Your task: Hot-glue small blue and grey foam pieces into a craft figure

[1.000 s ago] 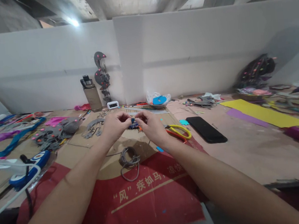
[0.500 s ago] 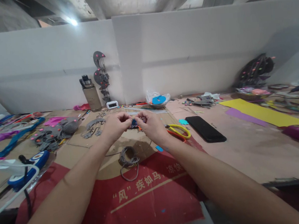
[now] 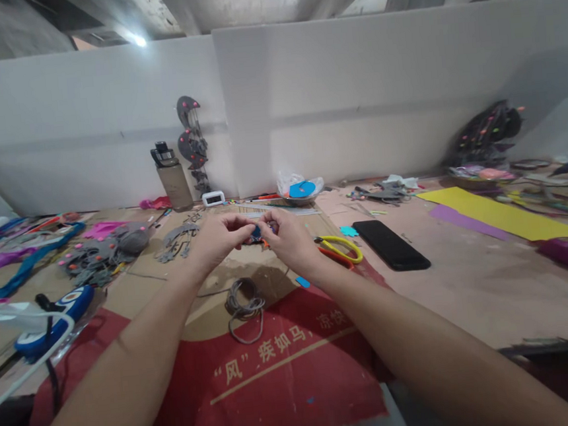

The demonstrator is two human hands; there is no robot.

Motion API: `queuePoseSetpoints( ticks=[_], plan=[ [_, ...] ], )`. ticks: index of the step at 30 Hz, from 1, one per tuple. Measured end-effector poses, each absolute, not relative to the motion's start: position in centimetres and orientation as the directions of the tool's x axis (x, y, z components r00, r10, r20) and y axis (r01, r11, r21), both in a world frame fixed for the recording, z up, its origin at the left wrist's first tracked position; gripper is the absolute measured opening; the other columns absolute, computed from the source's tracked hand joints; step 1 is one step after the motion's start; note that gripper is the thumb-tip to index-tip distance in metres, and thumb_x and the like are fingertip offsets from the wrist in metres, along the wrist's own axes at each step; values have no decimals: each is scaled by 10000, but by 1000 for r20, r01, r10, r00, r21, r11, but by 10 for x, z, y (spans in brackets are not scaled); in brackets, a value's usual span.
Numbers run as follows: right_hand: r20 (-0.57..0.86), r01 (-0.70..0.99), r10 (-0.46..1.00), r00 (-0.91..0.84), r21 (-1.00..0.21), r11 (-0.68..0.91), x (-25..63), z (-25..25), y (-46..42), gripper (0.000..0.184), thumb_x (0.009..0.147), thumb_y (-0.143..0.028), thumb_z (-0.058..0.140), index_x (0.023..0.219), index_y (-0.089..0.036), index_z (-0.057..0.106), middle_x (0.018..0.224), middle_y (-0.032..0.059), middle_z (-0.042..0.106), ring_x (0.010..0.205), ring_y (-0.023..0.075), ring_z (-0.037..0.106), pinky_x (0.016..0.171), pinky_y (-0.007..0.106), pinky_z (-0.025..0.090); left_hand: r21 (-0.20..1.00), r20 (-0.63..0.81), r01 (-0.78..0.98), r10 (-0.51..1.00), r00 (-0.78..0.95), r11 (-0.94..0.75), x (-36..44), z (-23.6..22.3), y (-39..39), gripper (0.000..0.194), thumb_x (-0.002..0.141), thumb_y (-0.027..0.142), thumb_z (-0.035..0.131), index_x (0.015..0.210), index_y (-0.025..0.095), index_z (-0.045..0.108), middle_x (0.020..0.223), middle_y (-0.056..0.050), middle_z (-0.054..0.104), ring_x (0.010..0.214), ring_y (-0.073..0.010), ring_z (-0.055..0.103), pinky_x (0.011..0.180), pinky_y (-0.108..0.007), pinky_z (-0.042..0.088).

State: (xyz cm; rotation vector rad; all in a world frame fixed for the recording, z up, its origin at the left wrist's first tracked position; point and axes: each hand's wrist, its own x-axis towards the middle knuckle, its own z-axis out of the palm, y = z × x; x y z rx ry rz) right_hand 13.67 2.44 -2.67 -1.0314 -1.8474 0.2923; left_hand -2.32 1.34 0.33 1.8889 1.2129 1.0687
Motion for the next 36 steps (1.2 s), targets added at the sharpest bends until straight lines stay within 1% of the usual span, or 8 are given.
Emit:
queuePoseSetpoints(
  ticks=[4,10,15,25,29,32,36],
  plan=[
    [641,542,741,-198,-559,628,136,-28,23,138,851,-269,474,774,-191,558,749,23,565,697,147,477,641,268,345,765,329,505,916,228,-400,-22,5,10,221,735,328,592,799,141,689,613,-25,641,499,-96,519,487,-212,414],
    [687,487,698,-204,-547,681,136,-28,22,110,866,-257,482,855,-188,568,841,47,578,780,164,501,696,285,374,639,425,626,884,198,-447,-24,1,12,213,756,324,549,778,161,684,617,-23,649,509,-110,539,493,-219,407],
    [691,480,692,-210,-544,688,136,-28,21,97,859,-253,490,823,-193,557,830,46,572,784,169,502,701,292,376,611,463,645,868,181,-460,-22,1,10,171,741,279,544,745,165,673,616,-8,637,514,-105,544,509,-218,409],
    [654,464,734,-184,-600,651,135,-30,23,104,859,-253,484,807,-188,546,806,33,564,773,158,494,701,280,365,683,439,583,885,153,-440,-17,3,7,134,716,240,552,697,151,649,579,6,609,479,-95,535,485,-207,410],
    [639,472,747,-185,-609,638,135,-31,26,162,875,-283,459,771,-182,532,754,20,545,733,149,475,667,267,351,701,417,558,890,183,-444,-17,1,8,125,721,231,558,697,152,652,549,15,594,482,-94,537,490,-199,415],
    [614,460,766,-190,-634,622,135,-31,27,200,879,-302,448,744,-179,530,733,14,542,707,140,468,648,259,349,758,385,497,905,182,-423,-18,-1,10,133,734,251,570,700,149,647,550,9,600,481,-95,540,493,-201,430],
    [588,413,783,-202,-674,613,136,-32,27,129,843,-280,495,831,-180,575,785,14,576,704,130,488,646,249,361,854,331,367,929,166,-370,-21,-5,16,181,749,316,599,732,144,653,581,-11,623,485,-104,564,505,-217,470]
  ],
)
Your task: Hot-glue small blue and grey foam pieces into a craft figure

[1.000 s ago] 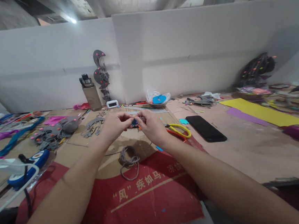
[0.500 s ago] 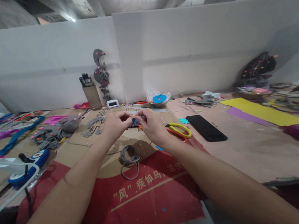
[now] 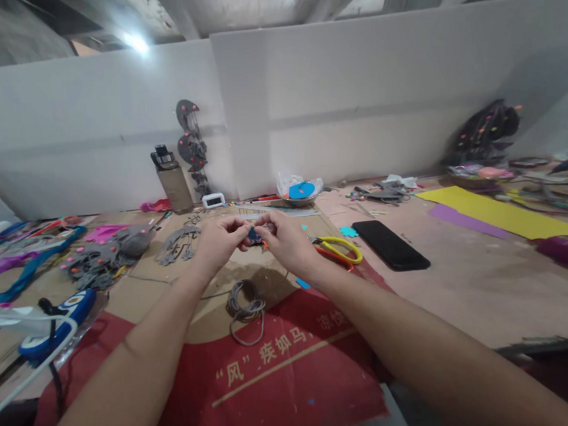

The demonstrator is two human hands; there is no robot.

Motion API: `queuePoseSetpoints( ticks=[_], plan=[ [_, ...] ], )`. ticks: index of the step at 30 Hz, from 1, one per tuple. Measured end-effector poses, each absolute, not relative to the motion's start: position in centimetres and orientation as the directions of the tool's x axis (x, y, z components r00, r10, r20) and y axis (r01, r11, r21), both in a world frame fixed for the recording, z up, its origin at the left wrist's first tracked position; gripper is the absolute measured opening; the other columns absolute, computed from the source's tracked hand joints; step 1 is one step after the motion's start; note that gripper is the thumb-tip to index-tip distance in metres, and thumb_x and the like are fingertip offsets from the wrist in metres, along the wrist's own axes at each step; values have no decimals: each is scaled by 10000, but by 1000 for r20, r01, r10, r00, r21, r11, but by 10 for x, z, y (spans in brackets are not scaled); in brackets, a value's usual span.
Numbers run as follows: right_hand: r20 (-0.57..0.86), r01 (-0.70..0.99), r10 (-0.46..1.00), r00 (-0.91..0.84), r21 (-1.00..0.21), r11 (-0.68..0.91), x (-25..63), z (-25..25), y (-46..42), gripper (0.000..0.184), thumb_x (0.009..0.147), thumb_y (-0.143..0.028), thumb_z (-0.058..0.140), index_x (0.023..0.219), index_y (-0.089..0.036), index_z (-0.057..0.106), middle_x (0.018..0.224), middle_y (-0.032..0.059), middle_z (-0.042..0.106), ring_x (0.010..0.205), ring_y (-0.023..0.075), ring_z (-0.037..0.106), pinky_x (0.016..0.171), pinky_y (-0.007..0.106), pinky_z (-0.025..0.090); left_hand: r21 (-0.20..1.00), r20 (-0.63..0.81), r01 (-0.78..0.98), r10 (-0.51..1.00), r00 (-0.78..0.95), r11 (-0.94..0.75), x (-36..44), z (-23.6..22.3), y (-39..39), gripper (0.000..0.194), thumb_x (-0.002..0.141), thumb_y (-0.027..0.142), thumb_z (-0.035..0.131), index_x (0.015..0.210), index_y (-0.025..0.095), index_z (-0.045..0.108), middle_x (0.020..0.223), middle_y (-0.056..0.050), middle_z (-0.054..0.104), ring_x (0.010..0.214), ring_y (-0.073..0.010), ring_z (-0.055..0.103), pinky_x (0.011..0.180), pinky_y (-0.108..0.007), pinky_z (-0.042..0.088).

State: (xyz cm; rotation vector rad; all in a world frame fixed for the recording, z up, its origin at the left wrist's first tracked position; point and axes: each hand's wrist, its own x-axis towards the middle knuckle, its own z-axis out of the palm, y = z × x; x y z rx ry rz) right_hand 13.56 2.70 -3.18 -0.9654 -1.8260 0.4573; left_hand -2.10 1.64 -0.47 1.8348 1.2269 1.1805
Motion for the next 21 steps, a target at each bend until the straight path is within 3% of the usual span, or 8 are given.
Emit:
queuePoseSetpoints(
  ticks=[9,13,17,21],
  plan=[
    [524,381,839,-145,-753,536,137,-34,35,125,811,-280,492,754,-186,550,629,-25,523,586,115,456,589,244,357,971,163,129,955,249,-199,-26,-8,23,285,718,382,664,838,126,694,738,-96,701,657,-166,663,685,-304,548],
    [523,409,838,-157,-738,537,136,-32,33,130,810,-283,500,751,-184,560,646,-16,543,596,115,467,596,245,361,924,228,255,946,229,-285,-23,-4,18,239,710,312,669,859,129,700,703,-74,694,631,-150,645,638,-267,531],
    [538,447,824,-179,-702,555,135,-31,28,117,810,-260,514,759,-176,579,690,0,568,631,117,484,624,248,368,785,365,459,909,201,-417,-23,-6,17,133,727,264,618,754,151,683,616,-28,660,536,-129,608,540,-229,486],
    [570,418,802,-182,-693,587,132,-35,26,154,826,-255,508,924,-176,597,725,4,575,657,123,498,639,250,383,671,467,573,868,168,-471,-27,-9,19,111,739,237,571,742,170,660,618,-1,640,495,-114,582,489,-217,455]
  ],
)
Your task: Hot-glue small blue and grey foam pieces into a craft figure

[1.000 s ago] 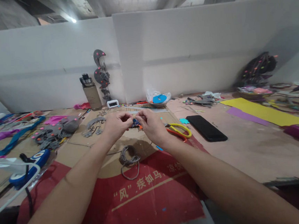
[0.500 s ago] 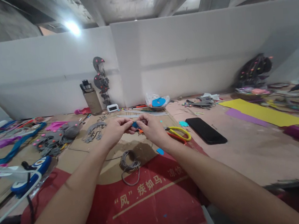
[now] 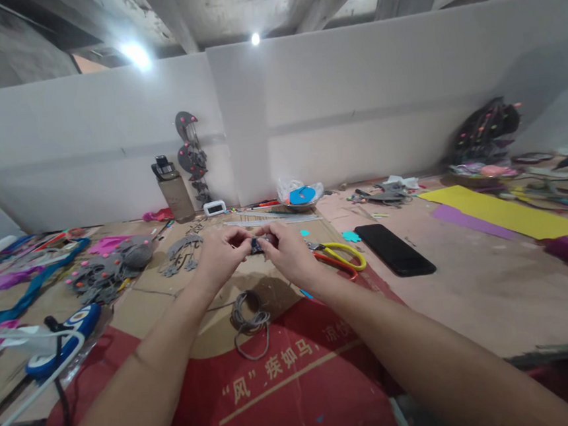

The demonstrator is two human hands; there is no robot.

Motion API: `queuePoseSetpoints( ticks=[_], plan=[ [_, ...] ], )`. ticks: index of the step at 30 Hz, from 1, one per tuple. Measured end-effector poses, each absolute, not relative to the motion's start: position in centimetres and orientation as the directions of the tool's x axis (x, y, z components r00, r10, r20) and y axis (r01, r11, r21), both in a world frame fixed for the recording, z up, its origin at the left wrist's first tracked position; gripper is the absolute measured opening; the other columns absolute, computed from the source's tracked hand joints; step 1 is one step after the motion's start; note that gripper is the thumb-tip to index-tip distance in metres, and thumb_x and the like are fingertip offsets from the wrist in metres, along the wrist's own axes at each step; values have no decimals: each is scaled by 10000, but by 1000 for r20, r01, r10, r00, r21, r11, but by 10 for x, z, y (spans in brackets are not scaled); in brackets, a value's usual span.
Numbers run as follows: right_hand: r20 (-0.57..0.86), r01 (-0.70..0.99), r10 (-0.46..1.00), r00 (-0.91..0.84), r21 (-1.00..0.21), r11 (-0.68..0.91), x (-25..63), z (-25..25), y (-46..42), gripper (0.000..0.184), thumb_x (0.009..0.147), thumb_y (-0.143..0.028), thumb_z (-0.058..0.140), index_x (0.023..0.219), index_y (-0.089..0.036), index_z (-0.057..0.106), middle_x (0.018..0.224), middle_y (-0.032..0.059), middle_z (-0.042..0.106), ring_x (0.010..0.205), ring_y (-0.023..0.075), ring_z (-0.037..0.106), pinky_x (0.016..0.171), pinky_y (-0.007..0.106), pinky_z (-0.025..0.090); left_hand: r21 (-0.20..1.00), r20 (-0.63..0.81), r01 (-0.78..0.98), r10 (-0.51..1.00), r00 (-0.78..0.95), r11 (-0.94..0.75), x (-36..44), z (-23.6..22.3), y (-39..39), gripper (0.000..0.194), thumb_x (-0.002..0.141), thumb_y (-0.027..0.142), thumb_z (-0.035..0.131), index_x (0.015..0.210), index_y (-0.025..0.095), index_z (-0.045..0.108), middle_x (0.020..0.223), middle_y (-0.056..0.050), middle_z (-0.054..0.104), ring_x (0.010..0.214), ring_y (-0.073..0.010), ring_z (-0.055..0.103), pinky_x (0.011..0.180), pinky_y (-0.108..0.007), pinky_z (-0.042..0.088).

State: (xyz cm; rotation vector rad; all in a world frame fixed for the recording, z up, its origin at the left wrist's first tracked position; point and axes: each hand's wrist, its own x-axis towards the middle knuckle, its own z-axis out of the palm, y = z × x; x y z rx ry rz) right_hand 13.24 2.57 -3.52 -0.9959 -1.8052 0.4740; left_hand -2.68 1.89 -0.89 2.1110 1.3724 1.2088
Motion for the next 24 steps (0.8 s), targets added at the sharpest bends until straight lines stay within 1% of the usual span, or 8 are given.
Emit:
queuePoseSetpoints(
  ticks=[2,5,10,15,17,19,22,24],
  plan=[
    [572,397,799,-184,-701,593,131,-37,25,212,835,-267,504,1013,-174,574,733,6,576,668,129,509,641,253,392,645,504,602,854,127,-470,-29,-10,21,119,747,245,559,751,176,656,607,2,630,491,-112,571,492,-219,452],
    [556,379,810,-189,-719,582,129,-37,23,232,858,-281,479,1048,-171,556,747,11,584,676,135,523,647,260,404,681,522,581,852,41,-445,-34,-10,24,128,750,268,563,765,175,649,597,-3,623,500,-119,571,493,-225,455],
    [580,366,771,-265,-679,637,125,-30,12,161,880,-236,460,920,-182,606,871,37,633,804,139,559,747,274,420,817,504,417,845,-180,-399,-48,-6,33,127,737,284,590,759,164,624,580,3,604,498,-117,566,483,-223,470],
    [615,344,641,-459,-543,766,120,-22,-13,222,915,-247,410,931,-173,619,893,64,617,847,143,542,778,275,425,859,495,88,774,-394,-505,-70,-1,47,143,690,280,654,750,155,615,585,14,598,511,-99,561,483,-203,465],
    [625,299,516,-586,-424,855,121,-18,-22,251,917,-305,413,886,-182,630,898,70,607,867,157,530,802,297,418,845,423,-116,785,-453,-522,-76,3,50,144,655,250,682,732,162,599,578,31,586,514,-87,560,467,-181,445],
    [643,256,441,-626,-365,895,125,-13,-24,272,911,-340,421,806,-191,622,884,69,601,875,166,524,816,308,412,825,333,-273,816,-472,-495,-80,8,49,161,626,219,699,731,170,587,577,45,582,514,-82,564,449,-168,432],
    [666,359,611,-427,-496,791,136,-11,-10,269,925,-324,373,809,-195,579,858,58,590,836,158,531,779,294,423,819,273,-353,849,-453,-452,-79,16,44,174,611,206,709,735,167,593,567,45,578,505,-82,559,417,-160,408],
    [593,525,778,-206,-603,600,144,-16,7,222,918,-331,384,923,-192,558,866,57,591,797,165,535,753,307,428,827,277,-343,855,-439,-445,-76,20,40,166,615,213,709,727,164,596,548,46,561,484,-76,538,399,-156,387]
  ],
)
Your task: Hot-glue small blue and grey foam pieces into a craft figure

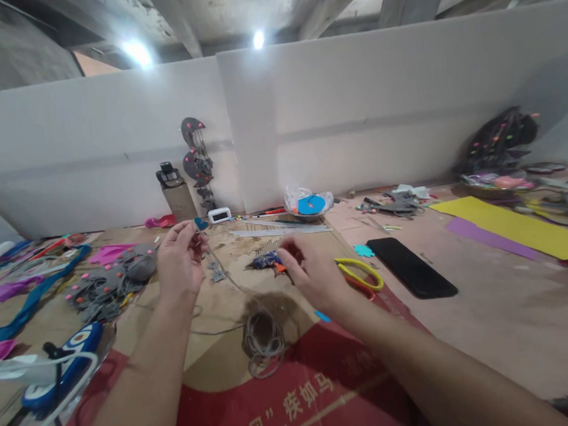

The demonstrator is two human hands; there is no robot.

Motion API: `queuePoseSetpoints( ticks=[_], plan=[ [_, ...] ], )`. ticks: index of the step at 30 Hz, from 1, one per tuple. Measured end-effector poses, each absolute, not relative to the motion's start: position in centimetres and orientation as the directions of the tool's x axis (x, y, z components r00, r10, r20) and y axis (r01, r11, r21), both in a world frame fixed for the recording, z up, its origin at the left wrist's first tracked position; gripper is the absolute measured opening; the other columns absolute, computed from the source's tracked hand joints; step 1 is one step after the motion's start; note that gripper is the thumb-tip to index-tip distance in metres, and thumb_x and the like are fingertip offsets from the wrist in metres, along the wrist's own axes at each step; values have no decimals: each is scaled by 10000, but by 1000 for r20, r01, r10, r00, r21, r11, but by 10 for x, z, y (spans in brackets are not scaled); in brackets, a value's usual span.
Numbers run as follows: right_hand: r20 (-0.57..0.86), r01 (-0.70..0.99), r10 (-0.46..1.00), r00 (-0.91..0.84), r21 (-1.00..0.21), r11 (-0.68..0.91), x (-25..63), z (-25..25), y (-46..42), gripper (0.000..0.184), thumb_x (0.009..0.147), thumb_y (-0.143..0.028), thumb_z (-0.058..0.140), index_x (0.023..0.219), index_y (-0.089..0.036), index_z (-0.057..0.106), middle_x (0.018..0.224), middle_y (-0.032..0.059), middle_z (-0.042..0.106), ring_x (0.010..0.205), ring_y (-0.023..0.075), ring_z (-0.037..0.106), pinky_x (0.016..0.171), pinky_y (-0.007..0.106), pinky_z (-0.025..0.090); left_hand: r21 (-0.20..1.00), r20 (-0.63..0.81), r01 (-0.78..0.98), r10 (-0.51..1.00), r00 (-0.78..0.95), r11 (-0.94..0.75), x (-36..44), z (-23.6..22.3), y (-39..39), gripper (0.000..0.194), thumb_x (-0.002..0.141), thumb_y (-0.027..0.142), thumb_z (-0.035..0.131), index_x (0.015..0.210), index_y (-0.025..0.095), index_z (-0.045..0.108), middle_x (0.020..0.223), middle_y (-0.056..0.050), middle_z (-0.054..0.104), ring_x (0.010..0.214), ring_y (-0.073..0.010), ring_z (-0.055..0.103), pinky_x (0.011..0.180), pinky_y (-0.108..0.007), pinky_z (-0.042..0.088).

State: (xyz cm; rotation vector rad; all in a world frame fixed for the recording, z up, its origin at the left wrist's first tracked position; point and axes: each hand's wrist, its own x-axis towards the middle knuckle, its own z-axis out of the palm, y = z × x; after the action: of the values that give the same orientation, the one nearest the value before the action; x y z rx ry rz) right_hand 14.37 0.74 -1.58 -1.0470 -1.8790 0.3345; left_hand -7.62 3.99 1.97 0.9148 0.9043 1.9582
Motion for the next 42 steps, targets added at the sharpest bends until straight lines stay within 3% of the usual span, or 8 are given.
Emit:
queuePoseSetpoints(
  ticks=[3,7,10,13,16,24,34,42],
  plan=[
    [442,773,882,-164,-498,393,149,-36,31,220,857,-323,491,965,-144,557,915,119,596,861,232,540,783,367,423,847,275,-328,872,-406,-419,-70,21,35,165,617,218,712,727,159,603,555,42,557,468,-63,516,390,-148,361],
    [285,894,929,-235,-312,322,143,-67,45,239,792,-246,557,968,-86,571,996,214,585,948,295,538,845,419,399,859,258,-348,904,-340,-376,-62,15,33,180,626,232,719,746,154,609,549,44,538,456,-49,485,371,-140,310],
    [197,880,961,-194,-399,259,141,-74,50,158,755,-168,527,890,-101,576,899,184,606,848,262,571,773,372,423,876,219,-354,923,-315,-328,-59,9,34,206,628,261,728,750,150,606,545,45,525,448,-40,468,357,-138,272],
    [173,727,979,-112,-657,199,147,-66,55,138,749,-185,483,862,-153,556,763,79,604,692,194,568,659,309,431,891,188,-353,939,-287,-287,-56,5,35,242,617,287,742,754,147,601,567,44,524,450,-35,458,349,-141,247],
    [308,479,950,50,-842,248,154,-50,53,256,733,-215,473,985,-181,506,796,30,596,677,168,551,633,292,439,900,192,-326,934,-300,-290,-54,2,35,265,606,299,750,760,144,601,594,40,530,468,-37,464,355,-144,250],
    [331,-42,937,-111,-944,328,136,-23,24,302,747,-260,490,1045,-208,474,1039,69,586,651,137,543,510,257,468,929,189,-254,936,-298,-268,-47,-8,36,282,594,338,750,733,140,606,564,37,521,474,-44,447,372,-146,253],
    [447,313,876,-183,-818,483,135,-28,14,202,845,-307,477,999,-186,524,907,70,597,755,179,540,717,341,456,927,149,-280,932,-331,-248,-52,-9,40,296,565,331,764,712,140,592,598,34,535,467,-37,446,361,-146,236],
    [527,395,830,-182,-734,553,132,-29,11,247,849,-273,473,1083,-198,498,998,80,595,900,209,550,835,364,431,938,167,-237,928,-332,-254,-48,-10,38,286,566,344,756,686,147,586,556,43,509,460,-43,431,378,-156,236]
  ],
)
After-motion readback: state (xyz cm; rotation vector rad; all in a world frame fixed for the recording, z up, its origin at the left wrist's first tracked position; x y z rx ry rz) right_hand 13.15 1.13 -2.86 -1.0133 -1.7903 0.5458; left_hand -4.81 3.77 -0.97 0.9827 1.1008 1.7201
